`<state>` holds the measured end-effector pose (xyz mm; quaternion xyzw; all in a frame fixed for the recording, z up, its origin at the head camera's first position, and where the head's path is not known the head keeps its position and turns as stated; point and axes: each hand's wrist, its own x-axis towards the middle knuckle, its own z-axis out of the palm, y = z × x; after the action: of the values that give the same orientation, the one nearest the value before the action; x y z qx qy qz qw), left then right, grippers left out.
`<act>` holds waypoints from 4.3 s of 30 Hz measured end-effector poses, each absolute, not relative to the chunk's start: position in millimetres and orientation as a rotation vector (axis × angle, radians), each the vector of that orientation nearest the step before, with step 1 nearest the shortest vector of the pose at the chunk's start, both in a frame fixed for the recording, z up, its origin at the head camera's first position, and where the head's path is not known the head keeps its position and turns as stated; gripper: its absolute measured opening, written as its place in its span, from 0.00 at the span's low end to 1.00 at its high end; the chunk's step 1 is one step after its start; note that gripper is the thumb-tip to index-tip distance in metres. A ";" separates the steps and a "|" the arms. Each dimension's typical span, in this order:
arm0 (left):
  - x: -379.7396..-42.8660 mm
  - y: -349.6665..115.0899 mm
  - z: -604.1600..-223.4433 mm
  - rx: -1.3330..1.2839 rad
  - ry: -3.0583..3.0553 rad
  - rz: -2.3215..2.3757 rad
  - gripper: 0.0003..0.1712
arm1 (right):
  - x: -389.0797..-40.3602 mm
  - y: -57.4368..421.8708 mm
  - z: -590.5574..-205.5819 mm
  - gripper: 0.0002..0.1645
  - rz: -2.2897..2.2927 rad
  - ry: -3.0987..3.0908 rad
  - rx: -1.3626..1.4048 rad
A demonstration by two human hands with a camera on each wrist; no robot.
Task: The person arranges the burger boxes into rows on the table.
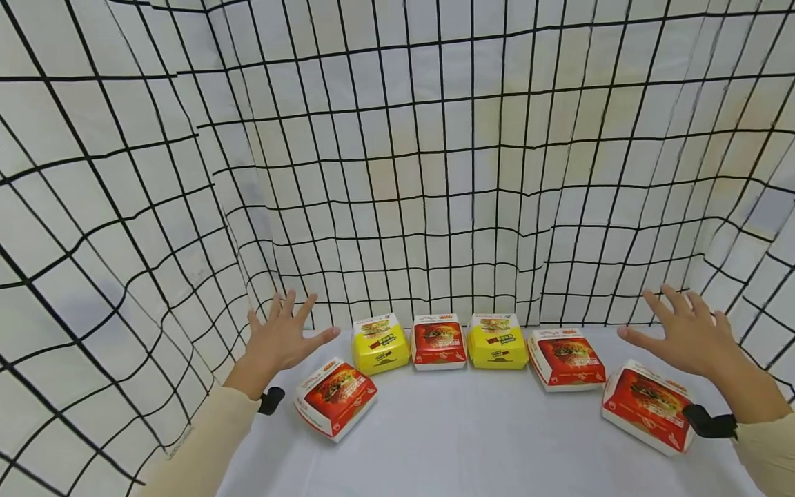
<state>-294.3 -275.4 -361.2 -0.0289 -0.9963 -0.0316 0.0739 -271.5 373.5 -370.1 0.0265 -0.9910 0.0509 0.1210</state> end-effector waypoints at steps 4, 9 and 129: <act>-280.4 -265.9 -365.8 -0.126 -2.948 -0.098 0.59 | -262.3 359.6 -373.8 0.63 0.153 -2.862 0.116; -257.9 -251.2 -371.8 -0.146 -2.863 -0.150 0.53 | -252.5 333.0 -373.2 0.57 0.203 -2.904 0.245; -232.0 -266.2 -439.0 -0.335 -3.130 -1.188 0.26 | -258.2 27.0 -477.9 0.29 1.712 -2.894 0.984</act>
<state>-232.0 -266.2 -439.0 -0.0989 -0.9245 -0.3509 -0.1115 -258.2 27.0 -477.9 0.2764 -0.8125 0.4807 -0.1799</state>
